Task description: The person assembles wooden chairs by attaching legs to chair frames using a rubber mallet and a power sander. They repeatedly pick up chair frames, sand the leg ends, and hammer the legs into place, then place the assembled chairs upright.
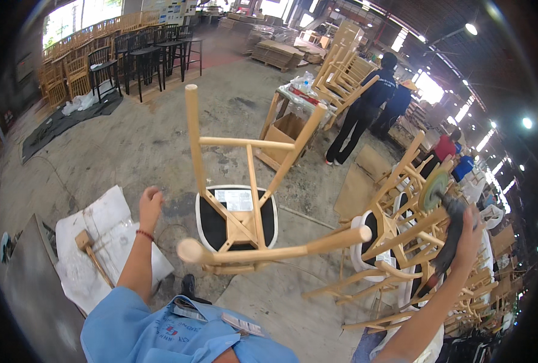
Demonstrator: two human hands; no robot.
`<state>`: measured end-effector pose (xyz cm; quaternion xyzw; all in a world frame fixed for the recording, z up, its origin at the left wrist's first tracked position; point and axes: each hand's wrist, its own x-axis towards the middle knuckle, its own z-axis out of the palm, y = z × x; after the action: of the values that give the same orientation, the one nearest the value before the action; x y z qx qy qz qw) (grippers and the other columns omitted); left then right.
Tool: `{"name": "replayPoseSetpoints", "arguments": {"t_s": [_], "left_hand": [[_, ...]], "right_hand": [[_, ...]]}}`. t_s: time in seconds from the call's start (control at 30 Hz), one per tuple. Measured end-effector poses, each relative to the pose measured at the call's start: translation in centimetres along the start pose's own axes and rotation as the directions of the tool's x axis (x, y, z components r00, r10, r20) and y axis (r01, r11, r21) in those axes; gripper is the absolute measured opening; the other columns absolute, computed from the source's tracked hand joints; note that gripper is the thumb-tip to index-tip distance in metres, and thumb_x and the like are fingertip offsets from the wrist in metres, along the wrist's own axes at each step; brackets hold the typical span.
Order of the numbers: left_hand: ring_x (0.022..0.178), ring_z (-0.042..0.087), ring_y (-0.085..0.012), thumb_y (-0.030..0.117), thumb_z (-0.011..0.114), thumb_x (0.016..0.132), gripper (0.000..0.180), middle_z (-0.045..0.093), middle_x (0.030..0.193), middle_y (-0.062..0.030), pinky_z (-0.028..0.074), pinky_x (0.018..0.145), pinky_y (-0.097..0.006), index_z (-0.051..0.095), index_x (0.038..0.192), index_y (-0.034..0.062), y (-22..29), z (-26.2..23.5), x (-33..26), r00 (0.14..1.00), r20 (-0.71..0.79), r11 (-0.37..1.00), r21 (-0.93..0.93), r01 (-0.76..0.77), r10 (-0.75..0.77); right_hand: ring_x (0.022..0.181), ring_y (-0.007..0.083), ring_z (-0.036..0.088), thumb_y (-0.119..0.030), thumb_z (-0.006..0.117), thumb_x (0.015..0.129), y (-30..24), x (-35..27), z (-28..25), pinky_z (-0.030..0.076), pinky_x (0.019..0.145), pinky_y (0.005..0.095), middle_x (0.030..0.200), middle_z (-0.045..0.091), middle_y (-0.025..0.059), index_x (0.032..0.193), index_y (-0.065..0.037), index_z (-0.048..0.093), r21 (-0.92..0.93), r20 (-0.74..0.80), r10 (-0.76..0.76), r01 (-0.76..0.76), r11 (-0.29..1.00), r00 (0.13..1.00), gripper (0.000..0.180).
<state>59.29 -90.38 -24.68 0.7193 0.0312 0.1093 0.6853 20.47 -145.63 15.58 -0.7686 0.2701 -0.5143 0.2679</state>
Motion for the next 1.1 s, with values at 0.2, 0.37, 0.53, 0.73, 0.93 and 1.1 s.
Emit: {"name": "replayPoseSetpoints", "arguments": {"t_s": [0.2,0.37,0.53,0.73,0.93,1.1], "left_hand": [[0.066,0.063,-0.0165,0.01,0.058,0.087,0.023,0.066,0.086,-0.0103,0.049,0.059,-0.03,0.061,0.104,-0.0039,-2.7,-7.8,-16.4,0.962,-0.19,0.947,0.219,0.236,-0.196],[0.07,0.068,-0.0216,0.015,0.059,0.085,0.026,0.07,0.081,-0.0161,0.053,0.068,-0.034,0.066,0.099,-0.0046,-3.6,-7.7,-23.2,0.964,0.03,0.874,0.43,0.227,-0.265],[0.089,0.068,-0.0333,0.024,0.06,0.083,0.028,0.071,0.092,-0.0197,0.052,0.082,-0.041,0.069,0.098,0.0013,-6.1,-11.5,-27.6,0.973,0.106,0.814,0.57,0.111,-0.207],[0.089,0.068,-0.0325,0.023,0.061,0.084,0.027,0.071,0.093,-0.0182,0.052,0.081,-0.041,0.069,0.099,0.0011,-6.6,-20.3,-35.5,0.917,-0.034,0.759,0.549,0.35,-0.398],[0.09,0.068,-0.0341,0.025,0.064,0.082,0.029,0.071,0.095,-0.0194,0.052,0.082,-0.041,0.071,0.095,0.001,-8.6,-30.7,-43.5,0.727,-0.249,0.621,0.39,0.68,-0.64],[0.087,0.066,-0.0368,0.047,0.072,0.081,0.058,0.066,0.087,-0.026,0.051,0.079,-0.042,0.056,0.095,-0.0065,-8.0,-35.4,-45.6,0.496,-0.57,0.477,0.198,0.856,-0.655]], "right_hand": [[0.063,0.0173,0.057,-0.058,0.042,0.097,16.3,-16.6,-2.0,0.046,0.053,0.0294,0.084,0.063,0.0095,0.116,-0.005,0.059,0.755,0.396,0.35,-0.518,0.403,0.849,0.058],[0.054,0.0195,0.053,-0.058,0.046,0.091,26.3,-28.9,-3.9,0.043,0.043,0.0302,0.094,0.062,0.0194,0.121,-0.014,0.057,0.759,0.619,0.509,-0.622,-0.193,0.597,0.054],[0.048,0.0251,0.056,-0.056,0.05,0.088,27.6,-39.1,-1.8,0.05,0.04,0.0412,0.103,0.064,0.0252,0.123,-0.024,0.055,0.432,0.81,0.462,-0.9,-0.051,0.362,0.048],[0.052,0.0265,0.059,-0.048,0.051,0.089,19.9,-48.8,9.6,0.048,0.044,0.0371,0.09,0.064,0.0213,0.126,-0.02,0.053,-0.223,0.9,0.376,-0.974,-0.04,-0.222,0.047],[0.06,0.0225,0.061,-0.041,0.054,0.092,2.1,-57.5,26.6,0.051,0.046,0.0369,0.086,0.062,0.0147,0.125,-0.019,0.052,-0.285,0.944,-0.009,-0.831,0.478,-0.329,0.04],[0.09,0.0235,0.062,-0.038,0.053,0.096,-11.2,-63.3,40.4,0.052,0.077,0.0455,0.101,0.062,0.0063,0.123,-0.019,0.049,-0.32,0.939,0.024,-0.85,0.418,-0.342,0.034]]}}
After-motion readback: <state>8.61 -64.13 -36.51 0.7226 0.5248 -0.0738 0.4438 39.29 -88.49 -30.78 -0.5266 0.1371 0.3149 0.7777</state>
